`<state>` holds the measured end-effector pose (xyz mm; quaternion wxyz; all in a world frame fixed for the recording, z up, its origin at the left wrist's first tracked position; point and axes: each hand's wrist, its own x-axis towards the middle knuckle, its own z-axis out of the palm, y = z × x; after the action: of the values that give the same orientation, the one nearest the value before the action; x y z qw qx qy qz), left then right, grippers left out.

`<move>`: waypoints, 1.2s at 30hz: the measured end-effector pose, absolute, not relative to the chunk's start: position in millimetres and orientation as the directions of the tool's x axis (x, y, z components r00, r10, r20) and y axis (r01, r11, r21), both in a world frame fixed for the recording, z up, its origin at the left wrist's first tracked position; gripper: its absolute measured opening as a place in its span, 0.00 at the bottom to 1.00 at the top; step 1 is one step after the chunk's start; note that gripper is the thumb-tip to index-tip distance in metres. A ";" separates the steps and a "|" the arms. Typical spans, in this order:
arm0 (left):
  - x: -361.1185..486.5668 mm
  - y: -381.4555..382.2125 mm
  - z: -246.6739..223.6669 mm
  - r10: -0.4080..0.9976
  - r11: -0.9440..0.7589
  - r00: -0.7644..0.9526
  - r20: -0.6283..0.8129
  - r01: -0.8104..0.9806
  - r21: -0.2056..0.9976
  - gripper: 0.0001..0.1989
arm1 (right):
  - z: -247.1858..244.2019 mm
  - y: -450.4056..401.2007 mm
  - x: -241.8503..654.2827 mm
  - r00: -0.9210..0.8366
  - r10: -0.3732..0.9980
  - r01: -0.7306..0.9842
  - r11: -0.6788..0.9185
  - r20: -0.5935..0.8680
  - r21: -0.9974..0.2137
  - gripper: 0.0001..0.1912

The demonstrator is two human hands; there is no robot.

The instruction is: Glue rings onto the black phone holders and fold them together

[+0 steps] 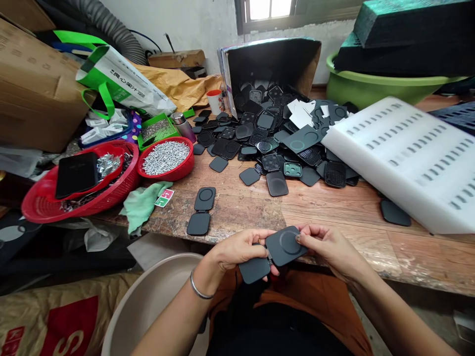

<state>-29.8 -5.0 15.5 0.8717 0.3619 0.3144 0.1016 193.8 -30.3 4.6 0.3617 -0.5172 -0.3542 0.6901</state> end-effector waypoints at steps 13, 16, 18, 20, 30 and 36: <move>-28.0 -8.3 17.2 0.471 0.658 0.714 -0.518 0.107 0.746 0.27 | -1.9 -32.3 192.5 -0.122 0.936 -0.065 -0.339 -0.329 -0.939 0.18; -27.0 -9.0 16.7 0.501 0.626 0.695 -0.516 0.121 0.771 0.27 | -2.8 -34.4 191.9 -0.085 0.959 0.006 -0.270 -0.270 -0.963 0.17; -25.6 -9.7 18.1 0.534 0.594 0.683 -0.498 0.116 0.796 0.27 | -2.3 -36.0 190.6 -0.073 0.966 0.023 -0.247 -0.248 -0.969 0.17; -24.2 -10.9 20.1 0.566 0.560 0.678 -0.469 0.102 0.822 0.26 | -1.9 -37.8 188.9 -0.054 0.968 0.018 -0.243 -0.244 -0.970 0.17; -22.7 -17.1 21.0 0.608 0.476 0.643 -0.466 0.175 0.862 0.28 | -5.5 -39.1 186.6 -0.011 0.980 0.049 -0.199 -0.200 -0.979 0.18; -21.2 -21.1 25.8 0.629 0.426 0.621 -0.467 0.226 0.876 0.28 | -2.0 -40.0 183.7 -0.020 0.989 0.132 -0.143 -0.147 -0.981 0.16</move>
<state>-21.2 -21.1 25.8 0.7365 0.5178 0.4131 0.1367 183.7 -40.0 -2.0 0.4209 -0.5592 -0.5013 0.5087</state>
